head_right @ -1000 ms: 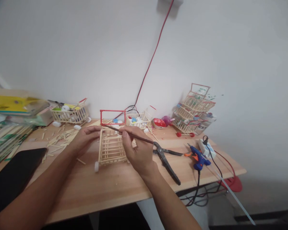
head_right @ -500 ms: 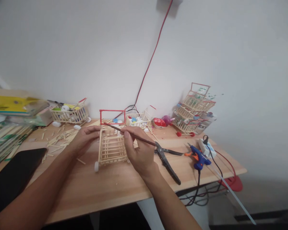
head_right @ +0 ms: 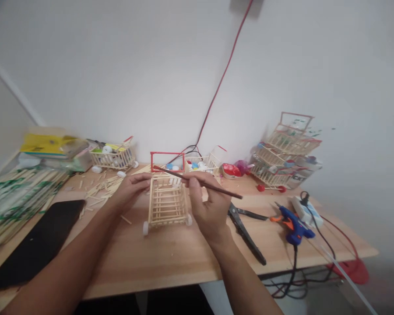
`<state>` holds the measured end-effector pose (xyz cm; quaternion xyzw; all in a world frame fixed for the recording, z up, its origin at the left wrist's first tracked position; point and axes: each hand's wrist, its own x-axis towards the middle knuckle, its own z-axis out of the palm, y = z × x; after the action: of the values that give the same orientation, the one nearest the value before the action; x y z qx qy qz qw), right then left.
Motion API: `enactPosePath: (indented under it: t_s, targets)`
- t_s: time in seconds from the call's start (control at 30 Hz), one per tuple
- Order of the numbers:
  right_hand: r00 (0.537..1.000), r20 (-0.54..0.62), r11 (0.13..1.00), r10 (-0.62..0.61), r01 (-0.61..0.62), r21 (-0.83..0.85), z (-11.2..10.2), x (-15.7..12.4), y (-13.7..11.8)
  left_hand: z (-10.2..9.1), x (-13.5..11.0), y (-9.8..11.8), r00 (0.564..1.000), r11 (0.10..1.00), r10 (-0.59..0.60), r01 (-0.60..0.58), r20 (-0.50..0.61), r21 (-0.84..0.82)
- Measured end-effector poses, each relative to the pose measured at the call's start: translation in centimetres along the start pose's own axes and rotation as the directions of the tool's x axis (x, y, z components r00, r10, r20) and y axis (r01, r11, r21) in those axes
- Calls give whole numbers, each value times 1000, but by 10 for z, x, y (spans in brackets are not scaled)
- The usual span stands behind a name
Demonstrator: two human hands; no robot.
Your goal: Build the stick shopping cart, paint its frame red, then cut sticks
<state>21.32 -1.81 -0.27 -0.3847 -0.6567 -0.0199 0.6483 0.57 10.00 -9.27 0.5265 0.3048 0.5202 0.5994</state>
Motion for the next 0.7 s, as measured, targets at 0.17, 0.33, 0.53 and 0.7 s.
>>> enactPosePath:
  t_s: [0.17,0.33,0.53,0.7]
  targets:
    - [955,-119,923,273,-225,314,3,7,22,0,1,1,999,999,19,-21,-42,-27]
    - [908,-200,873,369,-265,409,1,5,46,-2,1,0,996,1000,22,-22,-86,-1]
    - [967,-204,960,150,-94,263,-2,-15,45,-3,1,2,979,993,118,-112,-164,44]
    - [996,-74,979,-40,54,197,-1,-21,33,1,1,5,971,992,126,-125,-202,19]
